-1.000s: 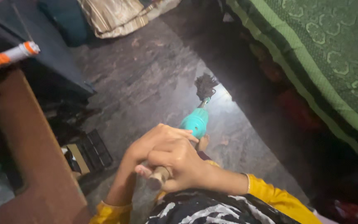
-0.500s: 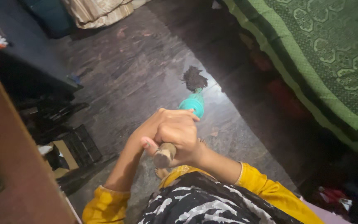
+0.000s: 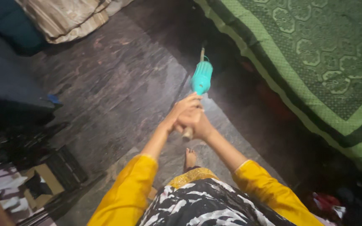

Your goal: The person mops a tiled floor using a teal spray mop, moving it back and forth across the surface. The person navigates around furniture and a bed while continuing to mop the area.

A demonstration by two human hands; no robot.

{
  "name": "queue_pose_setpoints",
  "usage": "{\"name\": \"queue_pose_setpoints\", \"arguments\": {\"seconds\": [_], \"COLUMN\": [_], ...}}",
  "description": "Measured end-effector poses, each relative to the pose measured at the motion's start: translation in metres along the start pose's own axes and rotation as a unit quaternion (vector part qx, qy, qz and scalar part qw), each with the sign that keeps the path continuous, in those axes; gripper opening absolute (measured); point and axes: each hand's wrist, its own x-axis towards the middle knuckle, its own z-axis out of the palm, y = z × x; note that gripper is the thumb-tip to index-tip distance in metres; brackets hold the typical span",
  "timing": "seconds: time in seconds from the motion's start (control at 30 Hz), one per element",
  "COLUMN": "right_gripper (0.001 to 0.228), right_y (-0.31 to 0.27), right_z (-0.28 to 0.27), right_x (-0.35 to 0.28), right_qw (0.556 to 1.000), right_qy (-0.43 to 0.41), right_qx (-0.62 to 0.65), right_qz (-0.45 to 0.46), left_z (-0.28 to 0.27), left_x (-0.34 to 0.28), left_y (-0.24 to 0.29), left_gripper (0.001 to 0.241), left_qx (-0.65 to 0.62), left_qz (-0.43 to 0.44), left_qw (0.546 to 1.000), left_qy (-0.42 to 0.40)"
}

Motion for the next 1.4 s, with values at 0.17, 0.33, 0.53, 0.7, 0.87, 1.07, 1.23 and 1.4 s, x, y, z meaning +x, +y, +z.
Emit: {"name": "queue_pose_setpoints", "arguments": {"seconds": [0.17,0.33,0.53,0.7,0.87,1.07,1.23,1.4], "right_gripper": [0.031,0.014,0.023,0.026,0.011,0.025,0.033,0.035], "right_y": [0.028,-0.036,-0.198,-0.352,-0.466,-0.483,-0.471,-0.414], "right_z": [-0.015,0.016,0.107,0.166,0.177,0.169,0.145,0.098], "right_x": [-0.041,-0.056,-0.057,-0.036,-0.022,-0.024,-0.049,-0.07], "right_qw": [0.993,0.997,0.995,0.986,0.981,0.985,0.993,0.997], "right_qy": [0.05,0.005,-0.096,-0.142,-0.147,-0.068,0.006,0.053], "right_qx": [-0.078,-0.024,0.003,0.081,0.123,0.155,0.099,0.052], "right_qz": [0.076,0.069,0.036,0.042,0.018,0.014,-0.059,-0.038], "left_z": [0.042,0.032,-0.015,-0.049,-0.067,-0.051,-0.003,0.025], "left_x": [0.036,-0.036,-0.212,-0.35,-0.437,-0.45,-0.408,-0.344], "left_y": [-0.022,0.027,0.13,0.2,0.282,0.33,0.354,0.328], "left_gripper": [0.03,0.031,0.039,0.041,0.061,0.06,0.038,0.037], "left_qx": [-0.003,-0.077,0.002,-0.039,-0.168,-0.158,-0.069,-0.266], "left_qz": [0.029,-0.019,-0.213,0.048,0.079,0.072,0.011,0.007], "left_qw": [0.999,0.997,0.977,0.998,0.983,0.979,0.984,0.958], "left_qy": [0.019,0.008,-0.006,0.004,0.006,0.104,0.161,0.105]}}
